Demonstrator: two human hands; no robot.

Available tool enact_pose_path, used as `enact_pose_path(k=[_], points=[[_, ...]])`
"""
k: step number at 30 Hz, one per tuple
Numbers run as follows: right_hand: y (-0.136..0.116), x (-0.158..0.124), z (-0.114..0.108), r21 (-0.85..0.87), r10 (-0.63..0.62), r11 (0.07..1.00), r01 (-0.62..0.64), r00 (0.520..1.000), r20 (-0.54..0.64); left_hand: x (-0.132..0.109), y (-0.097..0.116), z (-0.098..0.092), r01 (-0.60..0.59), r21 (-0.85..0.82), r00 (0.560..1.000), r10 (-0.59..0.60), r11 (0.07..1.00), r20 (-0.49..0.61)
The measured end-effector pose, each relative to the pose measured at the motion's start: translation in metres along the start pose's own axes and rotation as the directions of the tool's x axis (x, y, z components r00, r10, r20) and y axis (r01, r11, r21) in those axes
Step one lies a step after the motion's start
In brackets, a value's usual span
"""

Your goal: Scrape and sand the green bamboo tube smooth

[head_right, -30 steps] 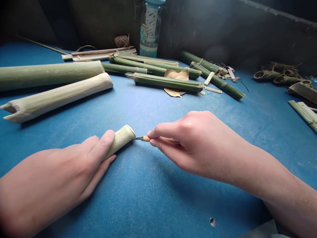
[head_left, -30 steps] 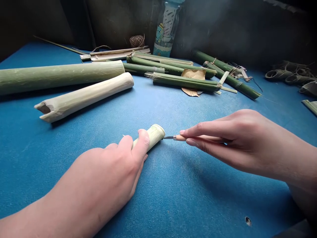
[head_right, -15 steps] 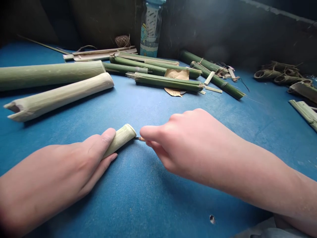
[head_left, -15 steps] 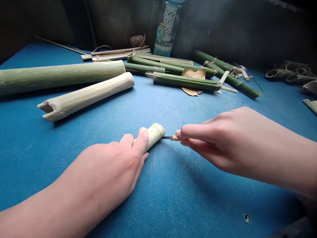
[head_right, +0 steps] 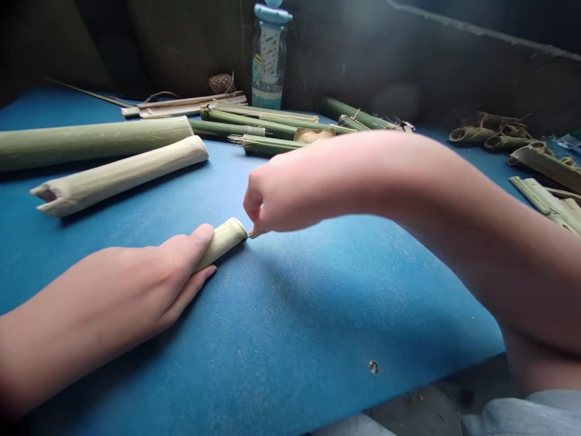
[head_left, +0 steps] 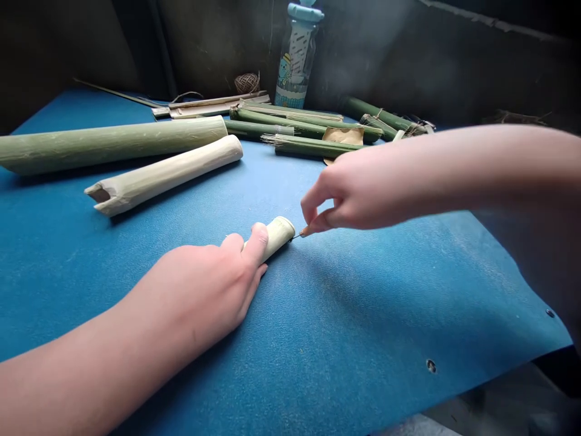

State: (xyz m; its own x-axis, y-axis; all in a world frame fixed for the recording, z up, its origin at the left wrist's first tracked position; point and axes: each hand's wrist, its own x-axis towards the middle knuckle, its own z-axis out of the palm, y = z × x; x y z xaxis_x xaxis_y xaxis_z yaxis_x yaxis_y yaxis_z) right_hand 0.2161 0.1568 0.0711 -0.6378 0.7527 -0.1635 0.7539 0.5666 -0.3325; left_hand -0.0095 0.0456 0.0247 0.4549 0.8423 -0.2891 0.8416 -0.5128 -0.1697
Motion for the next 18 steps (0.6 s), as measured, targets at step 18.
enact_pose_path(k=[18], points=[[-0.018, -0.001, 0.018, 0.679, -0.136, 0.688, 0.255, 0.965, -0.224, 0.0, -0.004, -0.005, 0.037, -0.13, 0.999, -0.036, 0.991, 0.007]])
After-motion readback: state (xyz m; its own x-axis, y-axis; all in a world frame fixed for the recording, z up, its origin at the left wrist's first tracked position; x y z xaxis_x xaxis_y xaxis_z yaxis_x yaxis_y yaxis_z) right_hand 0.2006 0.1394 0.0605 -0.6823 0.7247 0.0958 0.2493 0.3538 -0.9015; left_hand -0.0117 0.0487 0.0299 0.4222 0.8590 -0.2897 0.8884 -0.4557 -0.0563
